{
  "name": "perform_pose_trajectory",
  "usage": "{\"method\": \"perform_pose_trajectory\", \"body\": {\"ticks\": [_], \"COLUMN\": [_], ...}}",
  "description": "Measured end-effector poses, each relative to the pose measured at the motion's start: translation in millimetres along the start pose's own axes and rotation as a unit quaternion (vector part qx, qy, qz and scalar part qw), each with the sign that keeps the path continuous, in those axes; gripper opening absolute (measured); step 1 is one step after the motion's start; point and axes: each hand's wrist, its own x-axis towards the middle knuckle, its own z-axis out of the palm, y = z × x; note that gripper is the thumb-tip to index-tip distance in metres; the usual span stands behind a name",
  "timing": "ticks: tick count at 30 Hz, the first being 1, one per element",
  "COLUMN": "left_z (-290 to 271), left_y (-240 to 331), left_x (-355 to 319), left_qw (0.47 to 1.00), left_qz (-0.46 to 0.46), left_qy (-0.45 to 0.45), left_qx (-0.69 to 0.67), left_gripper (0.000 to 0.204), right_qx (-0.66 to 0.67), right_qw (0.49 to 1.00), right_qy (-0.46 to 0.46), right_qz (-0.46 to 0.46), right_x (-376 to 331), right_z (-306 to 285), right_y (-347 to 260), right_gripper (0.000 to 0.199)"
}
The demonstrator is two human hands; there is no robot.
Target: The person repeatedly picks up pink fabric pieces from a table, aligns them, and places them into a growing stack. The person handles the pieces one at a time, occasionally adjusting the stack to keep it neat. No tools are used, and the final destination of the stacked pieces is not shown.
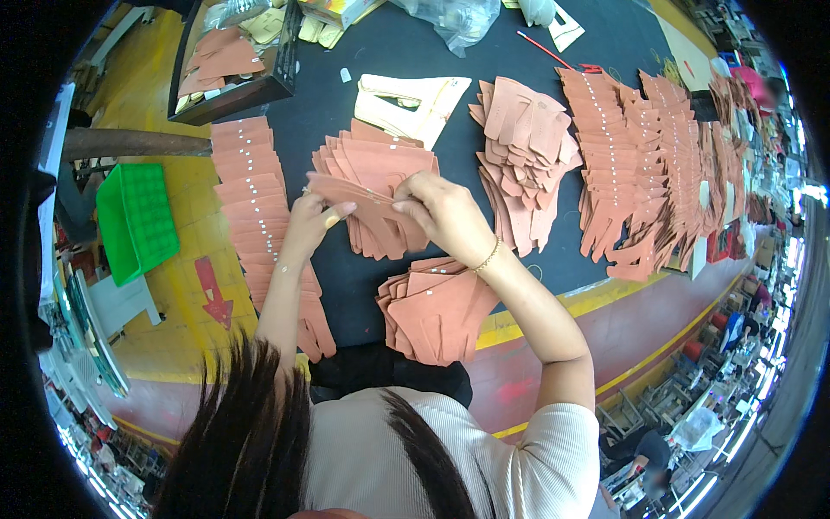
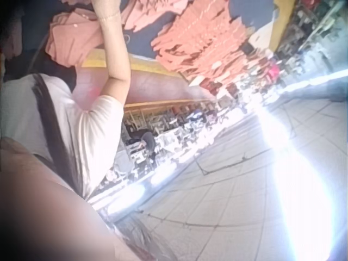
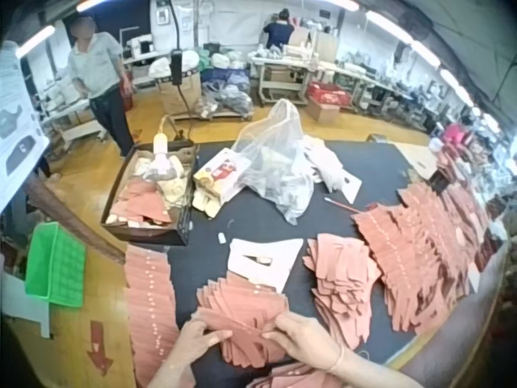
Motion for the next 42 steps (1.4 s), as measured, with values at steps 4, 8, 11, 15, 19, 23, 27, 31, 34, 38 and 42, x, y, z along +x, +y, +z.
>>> {"method": "perform_pose_trajectory", "body": {"ticks": [4,8,11,15,19,23,27,31,34,38,42], "left_z": [15.3,32.6,36.1,41.8,44.4,42.4,33.0,11.7,16.0,25.5,25.6], "left_y": [10.6,14.2,14.4,15.9,13.7,4.7,-1.7,1.4,2.6,2.8,-4.5], "left_x": [-8.3,16.8,26.5,26.9,27.4,28.0,22.7,11.3,-5.1,2.3,16.5], "left_qw": [0.992,0.989,0.983,0.977,0.973,0.967,0.953,0.988,0.998,0.991,0.989], "left_qz": [-0.095,-0.129,-0.145,-0.145,-0.125,-0.098,-0.050,0.062,-0.047,-0.100,-0.099], "left_qy": [0.003,0.073,0.104,0.129,0.143,0.147,0.129,0.060,0.027,0.076,0.113], "left_qx": [-0.078,-0.014,0.051,0.090,0.131,0.183,0.270,0.125,-0.033,-0.051,-0.006], "left_gripper": [0.032,0.024,0.029,0.031,0.035,0.044,0.050,0.049,0.037,0.028,0.024], "right_qx": [-0.023,-0.100,-0.162,-0.192,-0.218,-0.275,-0.202,-0.002,0.067,-0.046,-0.096], "right_qw": [0.994,0.985,0.980,0.975,0.972,0.954,0.969,0.999,0.992,0.994,0.992], "right_qy": [0.021,0.021,0.057,0.061,0.076,0.108,0.101,0.015,0.010,0.025,0.042], "right_qz": [0.101,0.140,0.103,0.094,0.054,-0.044,-0.099,0.043,0.102,0.092,0.070], "right_x": [19.6,40.3,42.4,40.1,33.6,30.0,22.9,2.5,8.9,34.6,45.0], "right_z": [-2.1,14.1,22.1,25.9,29.2,26.2,14.3,3.1,0.1,16.5,27.6], "right_y": [26.1,60.4,72.2,70.7,63.9,58.9,45.3,27.9,34.5,56.4,70.5], "right_gripper": [0.019,0.024,0.028,0.029,0.023,0.015,0.012,0.013,0.020,0.021,0.024]}}
